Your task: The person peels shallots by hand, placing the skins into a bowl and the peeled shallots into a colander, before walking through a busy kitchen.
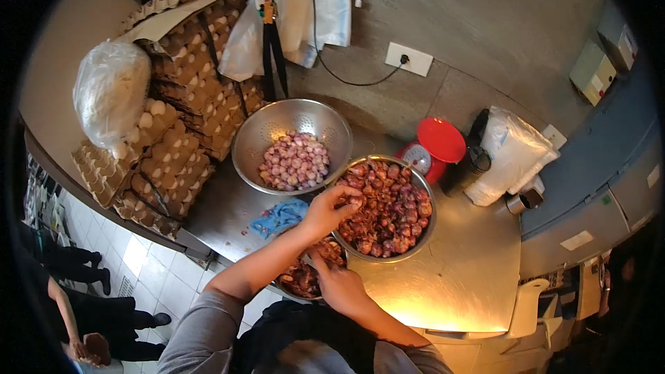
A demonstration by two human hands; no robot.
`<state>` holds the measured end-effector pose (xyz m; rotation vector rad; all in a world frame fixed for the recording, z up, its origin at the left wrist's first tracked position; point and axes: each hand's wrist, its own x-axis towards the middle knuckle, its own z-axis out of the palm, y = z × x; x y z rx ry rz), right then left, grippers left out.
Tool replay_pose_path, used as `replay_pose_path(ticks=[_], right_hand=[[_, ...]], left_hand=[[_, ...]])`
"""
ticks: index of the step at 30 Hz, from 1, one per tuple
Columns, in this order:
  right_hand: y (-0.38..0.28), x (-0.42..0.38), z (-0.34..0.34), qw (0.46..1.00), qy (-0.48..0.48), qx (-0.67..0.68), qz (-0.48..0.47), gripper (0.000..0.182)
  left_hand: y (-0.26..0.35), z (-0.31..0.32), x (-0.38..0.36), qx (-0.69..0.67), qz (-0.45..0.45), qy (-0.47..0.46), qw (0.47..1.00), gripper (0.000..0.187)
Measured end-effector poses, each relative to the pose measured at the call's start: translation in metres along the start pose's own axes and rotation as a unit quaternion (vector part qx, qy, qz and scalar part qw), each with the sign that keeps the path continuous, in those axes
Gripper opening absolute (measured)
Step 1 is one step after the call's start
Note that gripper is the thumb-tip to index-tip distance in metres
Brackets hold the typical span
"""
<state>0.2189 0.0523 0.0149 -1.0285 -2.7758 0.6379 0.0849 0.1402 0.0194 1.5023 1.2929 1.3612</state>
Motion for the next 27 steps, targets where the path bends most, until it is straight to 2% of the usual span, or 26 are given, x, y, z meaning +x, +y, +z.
replay_pose_path(ticks=[2, 5, 7, 10, 11, 14, 15, 19, 22, 25, 27], right_hand=[[0.002, 0.001, 0.0, 1.0, 0.008, -0.018, -0.017, 0.066], [0.003, 0.008, 0.0, 0.997, -0.005, -0.062, -0.041, 0.063], [0.004, 0.011, 0.004, 0.994, -0.029, -0.089, -0.056, 0.061], [0.007, 0.019, 0.009, 0.984, 0.062, -0.132, -0.1, 0.061], [0.005, 0.02, 0.004, 0.982, 0.033, -0.161, -0.089, 0.055], [0.006, 0.026, -0.001, 0.982, 0.047, -0.163, -0.085, 0.056], [0.005, 0.028, -0.004, 0.99, 0.024, -0.125, -0.064, 0.056], [-0.016, 0.029, -0.015, 0.993, 0.07, -0.085, -0.052, 0.058], [-0.048, 0.034, -0.021, 0.989, 0.13, -0.037, -0.051, 0.047], [-0.075, 0.051, 0.004, 0.969, 0.213, 0.01, -0.124, 0.027], [-0.126, 0.062, 0.017, 0.983, 0.15, 0.042, -0.102, 0.013]], left_hand=[[-0.007, 0.005, 0.011, 0.124, -0.032, -0.057, 0.99, 0.025], [-0.013, 0.005, 0.015, 0.24, -0.028, -0.096, 0.966, 0.031], [-0.01, 0.002, 0.015, 0.347, -0.042, -0.14, 0.926, 0.032], [-0.021, -0.003, 0.008, 0.388, 0.005, -0.115, 0.914, 0.033], [-0.023, -0.008, 0.003, 0.355, 0.038, -0.079, 0.931, 0.034], [0.011, -0.046, -0.023, 0.273, 0.03, -0.009, 0.962, 0.033], [0.021, -0.063, -0.036, 0.243, 0.0, 0.002, 0.97, 0.032], [0.025, -0.143, -0.121, 0.047, -0.074, 0.11, 0.99, 0.029], [0.016, -0.199, -0.208, -0.044, -0.17, 0.247, 0.953, 0.03], [0.016, -0.249, -0.297, -0.072, -0.211, 0.342, 0.913, 0.031], [0.006, -0.277, -0.348, -0.051, -0.213, 0.396, 0.892, 0.03]])
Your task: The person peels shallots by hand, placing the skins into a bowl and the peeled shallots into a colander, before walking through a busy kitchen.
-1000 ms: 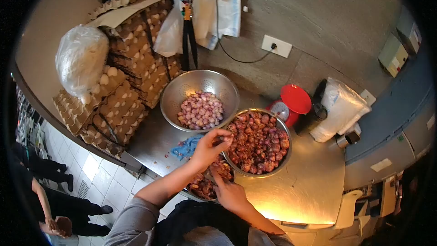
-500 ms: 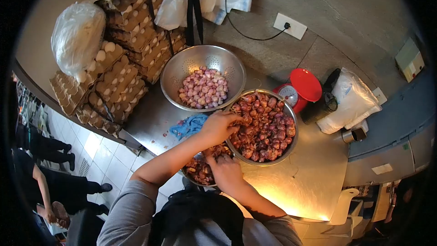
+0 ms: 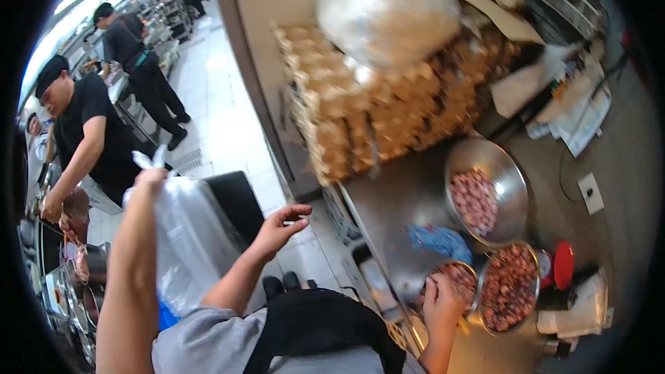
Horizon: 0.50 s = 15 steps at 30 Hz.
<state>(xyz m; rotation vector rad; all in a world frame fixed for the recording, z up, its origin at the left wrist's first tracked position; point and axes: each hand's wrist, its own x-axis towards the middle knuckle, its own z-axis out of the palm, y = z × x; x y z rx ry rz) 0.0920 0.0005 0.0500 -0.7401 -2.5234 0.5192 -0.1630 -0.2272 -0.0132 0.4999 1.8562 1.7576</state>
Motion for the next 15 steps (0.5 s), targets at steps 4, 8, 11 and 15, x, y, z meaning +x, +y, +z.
replay_pose_path(ticks=[4, 8, 11, 15], right_hand=[[-0.077, 0.039, 0.018, 0.996, 0.056, 0.056, -0.03, 0.009], [-0.087, 0.037, 0.011, 0.992, 0.072, 0.101, 0.026, 0.011], [-0.071, 0.054, 0.017, 0.986, 0.048, 0.149, 0.054, 0.01], [-0.052, 0.086, 0.035, 0.984, 0.037, 0.169, 0.048, 0.007]], left_hand=[[-0.012, -0.068, 0.048, -0.035, -0.004, 0.174, 0.984, 0.037], [0.01, -0.099, 0.076, 0.016, 0.179, 0.28, 0.943, 0.039], [0.027, -0.099, 0.081, -0.044, 0.211, 0.313, 0.925, 0.04], [0.025, -0.099, 0.091, 0.037, 0.165, 0.333, 0.927, 0.04]])
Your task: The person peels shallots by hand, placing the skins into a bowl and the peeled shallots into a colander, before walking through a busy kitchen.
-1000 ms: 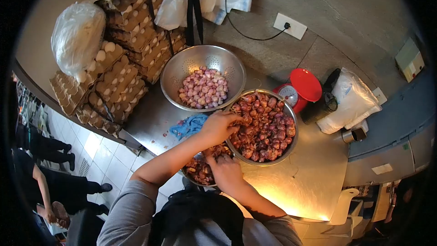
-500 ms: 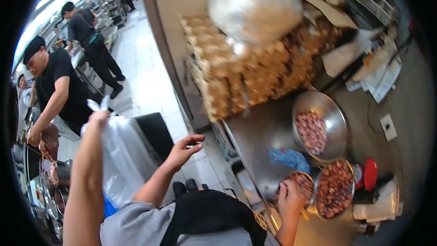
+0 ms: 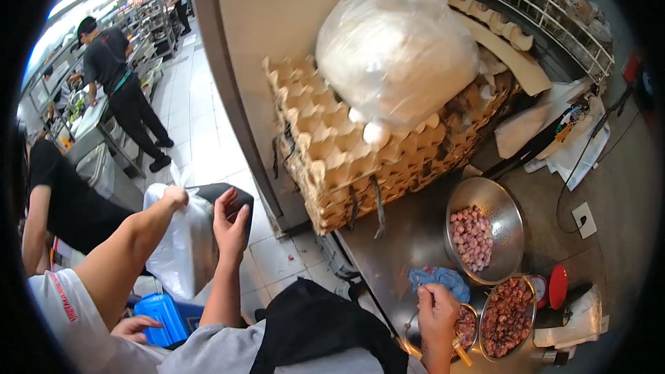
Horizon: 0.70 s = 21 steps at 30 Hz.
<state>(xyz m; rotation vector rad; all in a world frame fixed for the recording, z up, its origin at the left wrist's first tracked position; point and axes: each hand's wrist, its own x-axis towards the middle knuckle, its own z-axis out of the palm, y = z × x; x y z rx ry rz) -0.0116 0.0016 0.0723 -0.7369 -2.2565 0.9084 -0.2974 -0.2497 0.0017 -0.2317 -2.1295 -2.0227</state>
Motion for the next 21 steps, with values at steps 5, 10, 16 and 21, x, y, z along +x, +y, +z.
replay_pose_path(ticks=[5, 10, 16, 21], right_hand=[[-0.01, 0.033, 0.029, 0.999, 0.05, 0.002, -0.017, 0.01], [0.009, 0.044, 0.042, 0.998, 0.064, 0.018, 0.002, 0.012], [0.01, 0.052, 0.043, 0.997, 0.039, 0.041, 0.043, 0.01], [0.009, 0.052, 0.055, 0.999, 0.035, 0.018, 0.009, 0.009]], left_hand=[[-0.017, 0.014, 0.035, -0.021, -0.029, 0.015, 0.999, 0.045], [-0.015, 0.052, 0.064, -0.04, -0.035, -0.045, 0.998, 0.05], [0.002, 0.057, 0.081, -0.031, 0.002, -0.081, 0.996, 0.051], [-0.006, 0.054, 0.072, -0.044, 0.022, -0.077, 0.996, 0.051]])
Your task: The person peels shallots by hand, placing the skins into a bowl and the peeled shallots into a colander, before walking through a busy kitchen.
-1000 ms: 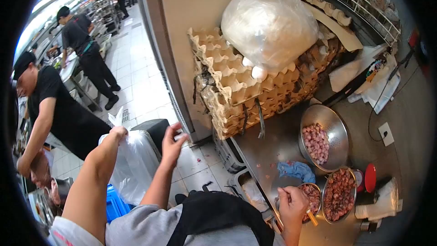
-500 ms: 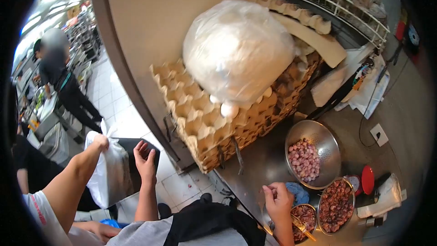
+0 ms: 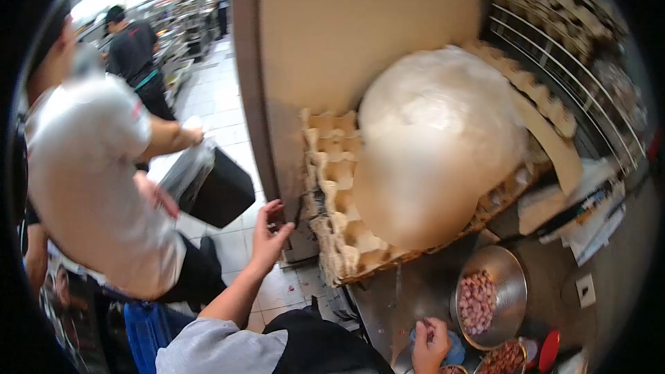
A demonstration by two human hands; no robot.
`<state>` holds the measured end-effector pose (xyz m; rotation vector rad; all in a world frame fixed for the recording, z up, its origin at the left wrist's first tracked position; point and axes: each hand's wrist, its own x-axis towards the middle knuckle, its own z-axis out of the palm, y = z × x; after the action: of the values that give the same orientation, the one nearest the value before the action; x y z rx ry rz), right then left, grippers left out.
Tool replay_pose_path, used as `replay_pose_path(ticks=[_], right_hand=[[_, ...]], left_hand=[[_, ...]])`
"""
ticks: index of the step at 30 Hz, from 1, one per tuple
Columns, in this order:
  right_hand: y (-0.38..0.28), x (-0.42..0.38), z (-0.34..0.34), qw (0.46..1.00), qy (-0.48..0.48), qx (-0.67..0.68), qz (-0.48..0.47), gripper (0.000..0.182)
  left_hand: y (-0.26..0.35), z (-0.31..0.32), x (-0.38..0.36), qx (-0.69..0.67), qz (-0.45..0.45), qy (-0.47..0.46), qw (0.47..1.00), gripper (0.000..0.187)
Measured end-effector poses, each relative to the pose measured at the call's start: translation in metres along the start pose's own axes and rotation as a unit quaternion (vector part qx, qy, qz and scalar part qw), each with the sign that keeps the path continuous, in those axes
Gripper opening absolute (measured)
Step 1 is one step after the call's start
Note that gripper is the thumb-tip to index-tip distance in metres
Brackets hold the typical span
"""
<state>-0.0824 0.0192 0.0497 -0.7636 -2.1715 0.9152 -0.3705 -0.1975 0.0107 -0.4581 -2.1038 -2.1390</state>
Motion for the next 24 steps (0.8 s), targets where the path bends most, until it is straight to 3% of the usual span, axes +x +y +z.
replay_pose_path(ticks=[2, 4, 7, 10, 11, 15, 16, 17, 18, 24], right_hand=[[0.002, -0.002, -0.001, 0.999, -0.03, 0.007, 0.011, 0.01], [0.004, -0.005, -0.001, 0.996, -0.056, 0.031, 0.06, 0.01], [0.008, -0.006, 0.004, 0.991, -0.124, -0.033, -0.034, 0.013], [0.0, -0.007, 0.022, 0.981, -0.181, 0.009, -0.068, 0.011], [-0.002, -0.009, 0.028, 0.977, -0.2, 0.022, -0.075, 0.011], [-0.016, -0.016, 0.054, 0.951, -0.275, 0.07, -0.119, 0.01], [-0.022, -0.018, 0.06, 0.943, -0.294, 0.082, -0.133, 0.01], [-0.031, -0.021, 0.065, 0.935, -0.309, 0.078, -0.154, 0.009], [-0.042, -0.024, 0.069, 0.927, -0.322, 0.074, -0.175, 0.008], [-0.071, -0.039, 0.098, 0.882, -0.419, 0.061, -0.206, 0.008]], left_hand=[[-0.016, -0.006, -0.014, 0.004, -0.019, 0.002, 1.0, 0.05], [-0.038, -0.023, -0.037, 0.092, -0.035, -0.014, 0.995, 0.046], [-0.058, -0.058, -0.089, 0.225, -0.1, -0.1, 0.964, 0.038], [-0.133, -0.111, -0.178, 0.388, -0.194, -0.225, 0.872, 0.035], [-0.147, -0.132, -0.218, 0.421, -0.247, -0.226, 0.843, 0.033], [-0.168, -0.215, -0.397, 0.548, -0.418, -0.262, 0.675, 0.028], [-0.185, -0.236, -0.453, 0.55, -0.455, -0.35, 0.606, 0.026], [-0.126, -0.229, -0.468, 0.513, -0.5, -0.319, 0.621, 0.026], [-0.112, -0.235, -0.49, 0.489, -0.534, -0.296, 0.623, 0.026], [-0.109, -0.242, -0.575, 0.379, -0.667, -0.118, 0.631, 0.027]])
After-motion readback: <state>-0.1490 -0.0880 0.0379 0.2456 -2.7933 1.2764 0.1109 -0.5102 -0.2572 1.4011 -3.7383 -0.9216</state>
